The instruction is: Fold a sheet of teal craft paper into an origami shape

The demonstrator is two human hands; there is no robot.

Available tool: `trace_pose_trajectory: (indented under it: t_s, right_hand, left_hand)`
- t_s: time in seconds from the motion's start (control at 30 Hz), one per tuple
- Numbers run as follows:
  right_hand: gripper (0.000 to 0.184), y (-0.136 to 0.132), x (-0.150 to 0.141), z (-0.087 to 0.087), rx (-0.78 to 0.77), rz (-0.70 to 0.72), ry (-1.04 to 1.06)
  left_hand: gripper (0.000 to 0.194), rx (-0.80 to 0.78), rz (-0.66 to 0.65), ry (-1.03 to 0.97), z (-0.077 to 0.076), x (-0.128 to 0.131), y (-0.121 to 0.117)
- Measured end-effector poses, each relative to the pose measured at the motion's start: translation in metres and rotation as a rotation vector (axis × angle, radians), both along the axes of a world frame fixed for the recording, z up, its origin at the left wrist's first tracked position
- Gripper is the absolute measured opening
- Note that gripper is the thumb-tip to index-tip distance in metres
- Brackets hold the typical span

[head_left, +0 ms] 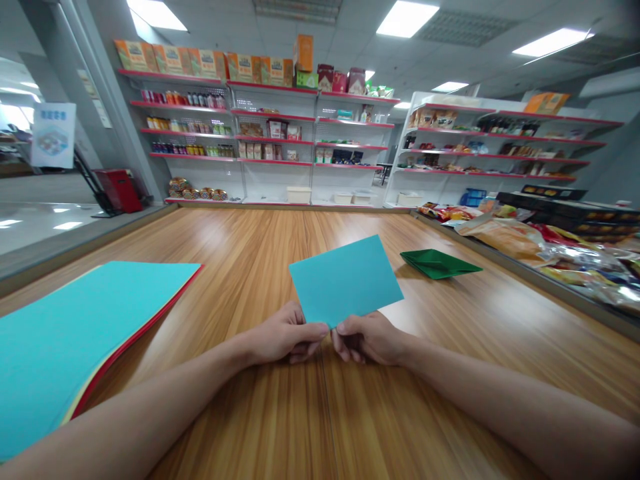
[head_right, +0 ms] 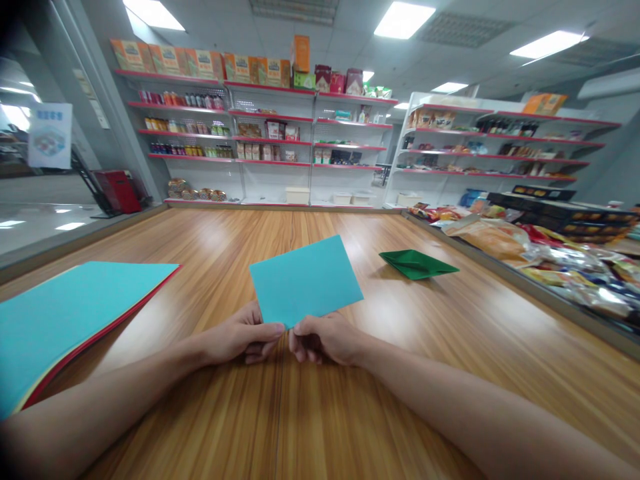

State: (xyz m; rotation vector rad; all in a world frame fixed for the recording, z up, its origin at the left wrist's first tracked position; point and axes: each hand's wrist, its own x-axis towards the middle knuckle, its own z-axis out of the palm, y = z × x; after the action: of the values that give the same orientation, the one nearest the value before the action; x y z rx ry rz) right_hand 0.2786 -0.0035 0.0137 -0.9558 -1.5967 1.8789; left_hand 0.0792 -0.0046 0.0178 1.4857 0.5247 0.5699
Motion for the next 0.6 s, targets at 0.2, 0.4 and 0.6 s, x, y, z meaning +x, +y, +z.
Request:
trace_pose_trajectory:
  t_s: [0.2, 0.4, 0.6]
  right_hand:
    - [0.028, 0.0005, -0.0001, -0.0001, -0.012, 0.000, 0.011]
    - [0.027, 0.0004, 0.0002, -0.0002, 0.032, -0.043, 0.022]
    - [0.027, -0.0001, 0.0008, 0.0014, 0.020, -0.097, 0.022]
  left_hand:
    - [0.050, 0.012, 0.062, -0.008, 0.0001, 0.0015, -0.0017]
    - [0.050, 0.011, 0.030, -0.059, 0.0026, 0.0010, -0.0008]
    - [0.048, -0.029, 0.039, -0.096, 0.0003, -0.0004, -0.0007]
